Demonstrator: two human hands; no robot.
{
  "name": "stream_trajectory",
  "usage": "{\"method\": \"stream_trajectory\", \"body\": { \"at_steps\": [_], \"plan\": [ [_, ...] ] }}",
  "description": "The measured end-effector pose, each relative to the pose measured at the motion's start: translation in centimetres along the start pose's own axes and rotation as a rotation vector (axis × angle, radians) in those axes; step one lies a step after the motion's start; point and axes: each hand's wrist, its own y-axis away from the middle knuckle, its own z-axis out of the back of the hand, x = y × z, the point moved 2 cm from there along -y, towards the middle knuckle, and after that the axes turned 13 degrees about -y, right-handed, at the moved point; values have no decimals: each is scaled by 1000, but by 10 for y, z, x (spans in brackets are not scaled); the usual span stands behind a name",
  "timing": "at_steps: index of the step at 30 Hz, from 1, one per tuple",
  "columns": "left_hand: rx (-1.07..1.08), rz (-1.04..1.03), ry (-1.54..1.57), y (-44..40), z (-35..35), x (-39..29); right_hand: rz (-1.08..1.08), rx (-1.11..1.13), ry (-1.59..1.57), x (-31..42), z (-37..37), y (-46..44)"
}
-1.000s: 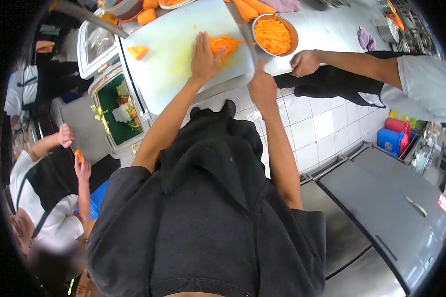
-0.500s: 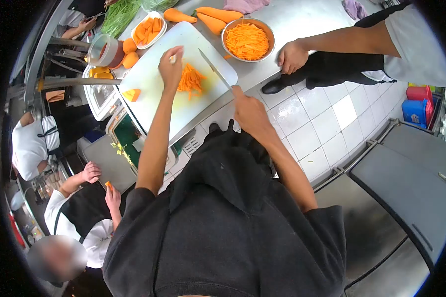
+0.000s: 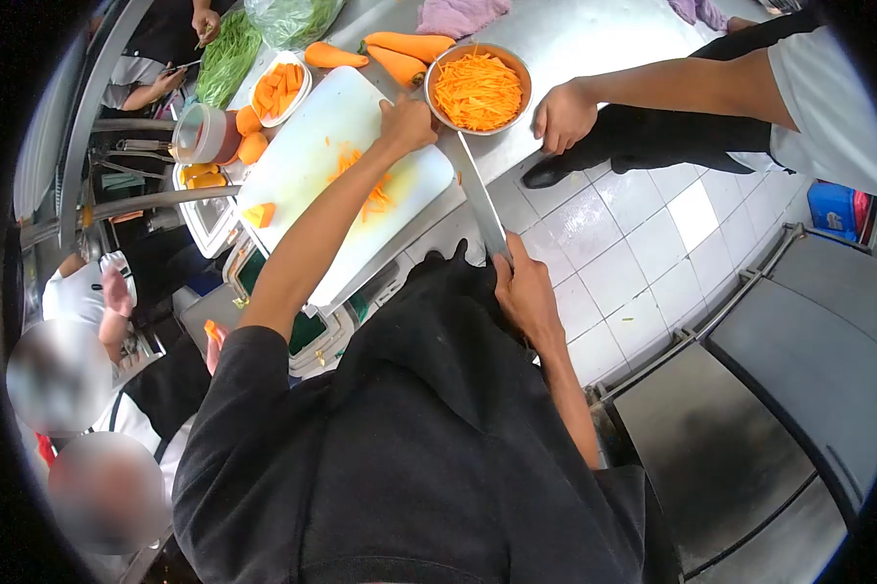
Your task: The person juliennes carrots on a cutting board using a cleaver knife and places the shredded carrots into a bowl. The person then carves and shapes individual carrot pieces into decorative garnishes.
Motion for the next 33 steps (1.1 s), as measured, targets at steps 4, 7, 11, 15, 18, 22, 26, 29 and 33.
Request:
{"method": "stream_trajectory", "body": {
  "at_steps": [4, 7, 11, 15, 18, 22, 26, 29, 33],
  "plan": [
    [-80, -60, 42, 5, -13, -8, 111, -31, -19, -6, 2, -9],
    [-33, -45, 99, -2, -20, -4, 156, -26, -17, 5, 7, -16],
    [-71, 21, 85, -3, -19, -4, 133, -2, -49, 13, 11, -20],
    [-47, 100, 222, -8, -21, 5, 183, -48, -57, 9, 12, -18],
    [-59, 176, 479, 13, 9, 34, 187, -69, -63, 10, 13, -16],
    [-53, 198, 615, 72, 19, 79, 74, 12, -93, 21, 11, -15],
    [9, 322, 642, 115, -14, 99, 122, 83, -81, 14, -2, -26],
    [-9, 355, 578, 123, -28, 104, 198, 127, -77, 7, -14, -39],
    [54, 351, 497, 120, -31, 105, 162, 178, -99, 21, -19, -40]
  ]
}}
